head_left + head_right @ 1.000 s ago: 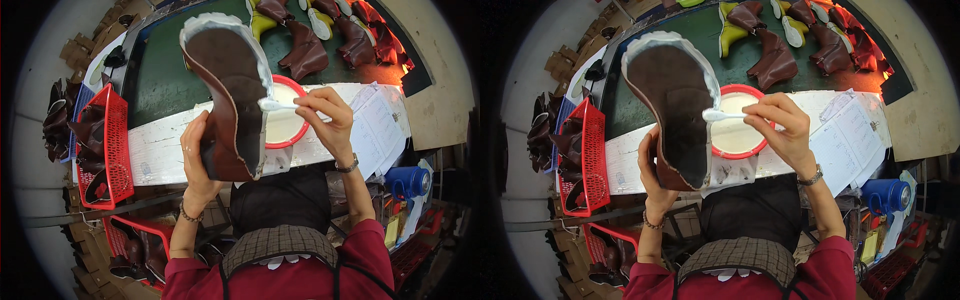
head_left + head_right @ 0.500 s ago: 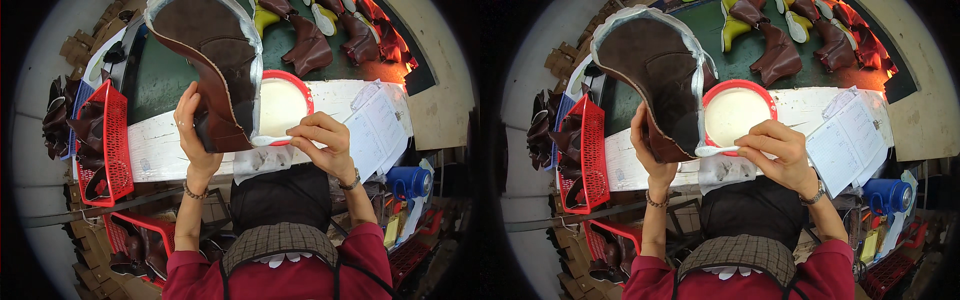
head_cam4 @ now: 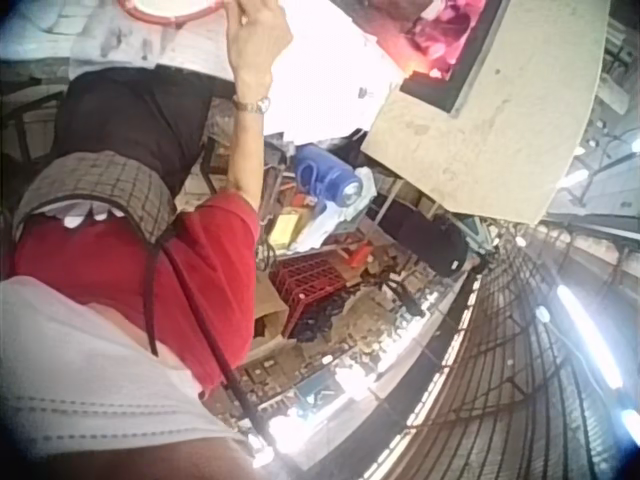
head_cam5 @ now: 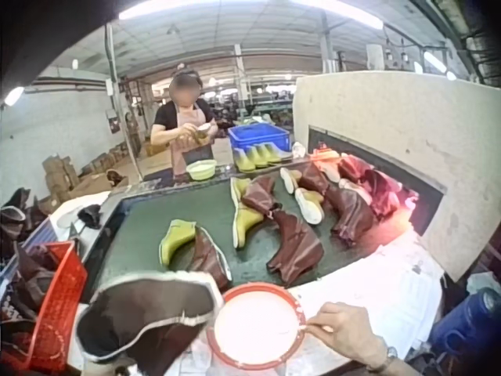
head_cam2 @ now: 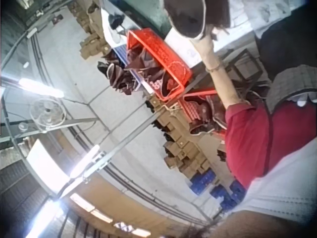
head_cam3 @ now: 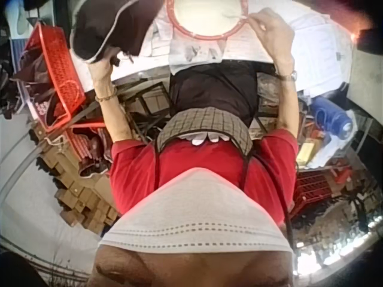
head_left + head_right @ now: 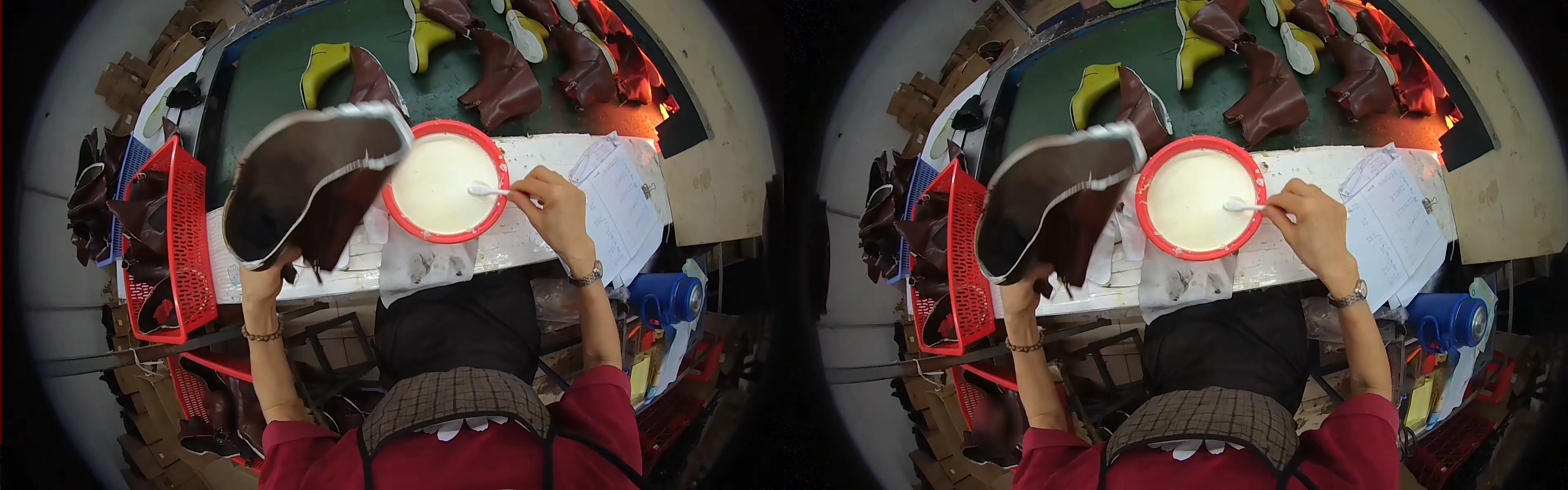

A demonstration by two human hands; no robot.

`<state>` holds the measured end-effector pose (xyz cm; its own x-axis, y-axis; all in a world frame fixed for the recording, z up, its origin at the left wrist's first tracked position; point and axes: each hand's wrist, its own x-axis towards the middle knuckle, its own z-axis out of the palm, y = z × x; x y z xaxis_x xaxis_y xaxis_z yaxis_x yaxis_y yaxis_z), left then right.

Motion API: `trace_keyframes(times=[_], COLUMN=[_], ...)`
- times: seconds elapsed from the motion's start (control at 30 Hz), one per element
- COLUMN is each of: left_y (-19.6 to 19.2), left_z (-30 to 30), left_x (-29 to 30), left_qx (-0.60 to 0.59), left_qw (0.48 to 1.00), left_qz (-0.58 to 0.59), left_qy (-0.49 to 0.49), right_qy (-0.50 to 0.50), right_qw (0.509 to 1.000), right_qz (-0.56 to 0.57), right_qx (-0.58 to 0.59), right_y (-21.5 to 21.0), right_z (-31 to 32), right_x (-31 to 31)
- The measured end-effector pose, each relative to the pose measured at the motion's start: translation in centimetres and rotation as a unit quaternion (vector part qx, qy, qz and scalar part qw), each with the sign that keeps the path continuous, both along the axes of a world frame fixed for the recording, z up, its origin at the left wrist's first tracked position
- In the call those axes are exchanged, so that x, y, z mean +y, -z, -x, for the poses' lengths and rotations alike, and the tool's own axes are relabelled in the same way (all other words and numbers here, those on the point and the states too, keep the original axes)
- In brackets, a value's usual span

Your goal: The person applies a white adhesive to the inner rim of brown boot uppers using a small white plastic spoon. They repeatedly dip the spoon into a red container of glue and spread the substance along the edges of the boot, then place the treated boot into a red basket. The process is repeated for multiple boots in a factory setting.

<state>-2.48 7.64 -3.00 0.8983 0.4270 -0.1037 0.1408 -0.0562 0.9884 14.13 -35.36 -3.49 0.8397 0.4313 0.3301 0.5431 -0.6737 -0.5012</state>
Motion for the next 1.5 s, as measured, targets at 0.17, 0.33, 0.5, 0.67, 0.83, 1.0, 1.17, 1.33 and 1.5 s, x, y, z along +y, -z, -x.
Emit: trace_keyframes(times=[0.17,0.33,0.5,0.67,0.83,1.0,1.17,1.33,1.5], left_y=[2.3,3.3,2.7,1.6,0.7,-0.1,-3.8,-1.7,-0.8], left_z=[1.8,1.6,1.1,0.0,-0.1,0.2,-1.0,-2.2,-1.5], left_x=[0.6,-0.2,0.0,-2.0,-4.4,-5.1,-7.6,-8.4,-8.0], left_qx=[-0.02,-0.05,-0.086,-0.064,-0.017,0.001,0.128,0.216,0.189], left_qw=[0.979,0.954,0.939,0.927,0.913,0.925,0.892,0.82,0.849], left_qz=[0.197,0.289,0.329,0.352,0.372,0.283,0.361,0.372,0.361], left_qy=[0.048,0.057,0.058,0.109,0.169,0.251,0.241,0.378,0.337], right_qy=[-0.072,-0.192,-0.195,-0.21,-0.224,-0.23,-0.277,-0.358,-0.344], right_qw=[0.97,0.95,0.953,0.947,0.942,0.951,0.946,0.918,0.909], right_qz=[-0.23,-0.248,-0.232,-0.241,-0.246,-0.202,-0.152,-0.123,-0.208], right_qx=[0.025,-0.007,-0.004,-0.014,-0.049,-0.054,-0.076,-0.122,-0.109], right_y=[-2.1,-4.4,-3.7,-4.6,-5.9,-7.6,-9.0,-9.9,-8.7], right_z=[-0.1,-1.3,-1.2,-1.1,-2.1,-2.3,-3.2,-3.6,-3.5], right_x=[1.9,5.3,4.6,5.7,7.1,5.6,6.0,8.5,9.2])
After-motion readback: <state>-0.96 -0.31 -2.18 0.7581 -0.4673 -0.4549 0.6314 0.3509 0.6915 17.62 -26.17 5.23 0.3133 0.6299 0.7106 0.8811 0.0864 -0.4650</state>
